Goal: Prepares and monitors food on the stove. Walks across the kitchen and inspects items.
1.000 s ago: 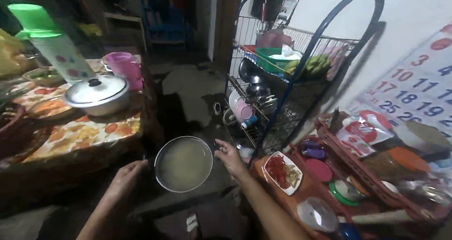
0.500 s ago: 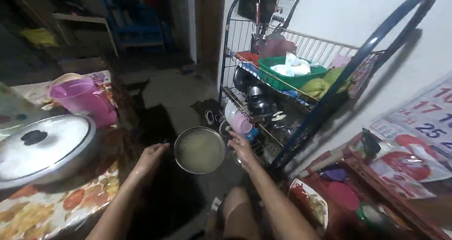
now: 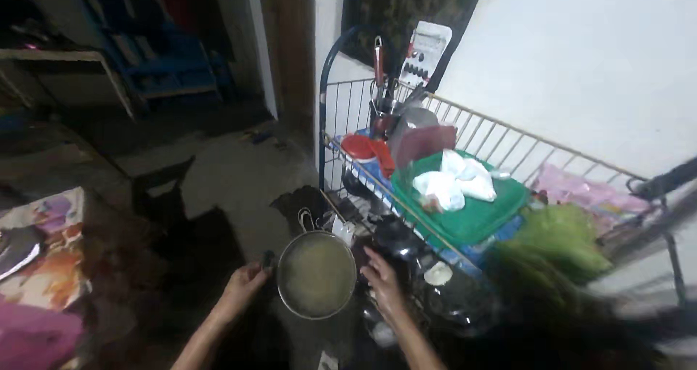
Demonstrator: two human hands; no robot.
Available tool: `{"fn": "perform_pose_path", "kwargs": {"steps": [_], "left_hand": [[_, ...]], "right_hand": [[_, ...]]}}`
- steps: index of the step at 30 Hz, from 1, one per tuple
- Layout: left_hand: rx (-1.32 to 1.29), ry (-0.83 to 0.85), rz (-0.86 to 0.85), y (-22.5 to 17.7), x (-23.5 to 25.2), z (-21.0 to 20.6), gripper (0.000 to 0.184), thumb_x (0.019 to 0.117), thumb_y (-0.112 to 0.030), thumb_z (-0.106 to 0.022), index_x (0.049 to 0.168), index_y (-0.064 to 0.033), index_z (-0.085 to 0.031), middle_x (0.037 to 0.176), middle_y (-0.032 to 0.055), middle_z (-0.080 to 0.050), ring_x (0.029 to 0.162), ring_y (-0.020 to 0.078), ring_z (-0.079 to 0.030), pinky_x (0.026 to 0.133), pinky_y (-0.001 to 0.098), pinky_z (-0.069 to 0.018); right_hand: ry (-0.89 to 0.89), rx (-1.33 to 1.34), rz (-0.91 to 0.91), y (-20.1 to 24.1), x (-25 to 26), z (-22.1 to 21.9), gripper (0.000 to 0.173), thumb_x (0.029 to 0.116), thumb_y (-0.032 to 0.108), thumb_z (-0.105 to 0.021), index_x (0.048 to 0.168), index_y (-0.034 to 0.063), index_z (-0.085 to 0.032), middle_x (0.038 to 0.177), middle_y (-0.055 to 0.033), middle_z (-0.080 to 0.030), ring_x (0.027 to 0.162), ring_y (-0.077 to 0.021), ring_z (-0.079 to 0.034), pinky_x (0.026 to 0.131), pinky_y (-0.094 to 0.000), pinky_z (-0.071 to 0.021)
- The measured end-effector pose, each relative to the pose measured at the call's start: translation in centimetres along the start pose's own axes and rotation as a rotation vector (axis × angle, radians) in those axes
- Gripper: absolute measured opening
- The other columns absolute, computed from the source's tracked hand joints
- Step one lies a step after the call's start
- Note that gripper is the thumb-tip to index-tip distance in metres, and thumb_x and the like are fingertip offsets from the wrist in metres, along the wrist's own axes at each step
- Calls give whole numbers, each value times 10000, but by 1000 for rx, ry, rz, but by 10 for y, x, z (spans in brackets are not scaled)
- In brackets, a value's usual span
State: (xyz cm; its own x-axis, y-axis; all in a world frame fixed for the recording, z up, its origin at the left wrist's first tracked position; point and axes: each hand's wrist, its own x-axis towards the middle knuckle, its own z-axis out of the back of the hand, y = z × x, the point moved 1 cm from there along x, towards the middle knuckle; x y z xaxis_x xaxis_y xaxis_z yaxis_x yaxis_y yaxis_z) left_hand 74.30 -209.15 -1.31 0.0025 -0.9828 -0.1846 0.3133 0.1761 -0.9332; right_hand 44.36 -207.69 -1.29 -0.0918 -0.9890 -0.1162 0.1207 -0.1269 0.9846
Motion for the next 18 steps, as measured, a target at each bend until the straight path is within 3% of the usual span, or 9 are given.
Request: {"fn": "perform_pose_path", "kwargs": {"steps": [5, 12, 15, 18], "left_hand": [[116, 70, -8, -25, 60, 4, 223, 1024, -165, -535, 960, 12, -655, 744, 13, -594, 655, 67, -554, 649, 285, -490], [267, 162, 23, -40, 125, -1, 291, 1058, -204, -511, 1036, 44, -662, 781, 86, -592, 690, 160, -558, 688, 388, -491], [299, 185, 30, -36, 151, -13, 340, 1068, -218, -480, 1086, 71, -659, 865, 163, -621, 778, 244, -589, 768, 472, -495], [307, 201, 11, -31, 178, -30, 349, 1073, -224, -465, 1117, 66, -654, 874, 166, -627, 776, 246, -589, 763, 470, -492]], "right_hand": [[-39, 46, -38, 18, 41, 5, 487, 997, 18, -542, 1473, -58, -477, 1450, -260, -520, 1207, -251, -585, 994, -366, -496], [-118, 160, -109, 15, 81, 4, 500, 998, 3, -537, 1486, -59, -449, 1460, -250, -494, 1198, -209, -561, 977, -321, -484], [-173, 176, -129, 7, 98, 4, 489, 1007, 23, -538, 1480, -66, -450, 1444, -242, -513, 1154, -184, -584, 946, -308, -501], [-237, 163, -143, 3, 115, 9, 458, 1020, 37, -522, 1457, -88, -467, 1416, -243, -539, 1138, -170, -587, 946, -297, -489]]}}
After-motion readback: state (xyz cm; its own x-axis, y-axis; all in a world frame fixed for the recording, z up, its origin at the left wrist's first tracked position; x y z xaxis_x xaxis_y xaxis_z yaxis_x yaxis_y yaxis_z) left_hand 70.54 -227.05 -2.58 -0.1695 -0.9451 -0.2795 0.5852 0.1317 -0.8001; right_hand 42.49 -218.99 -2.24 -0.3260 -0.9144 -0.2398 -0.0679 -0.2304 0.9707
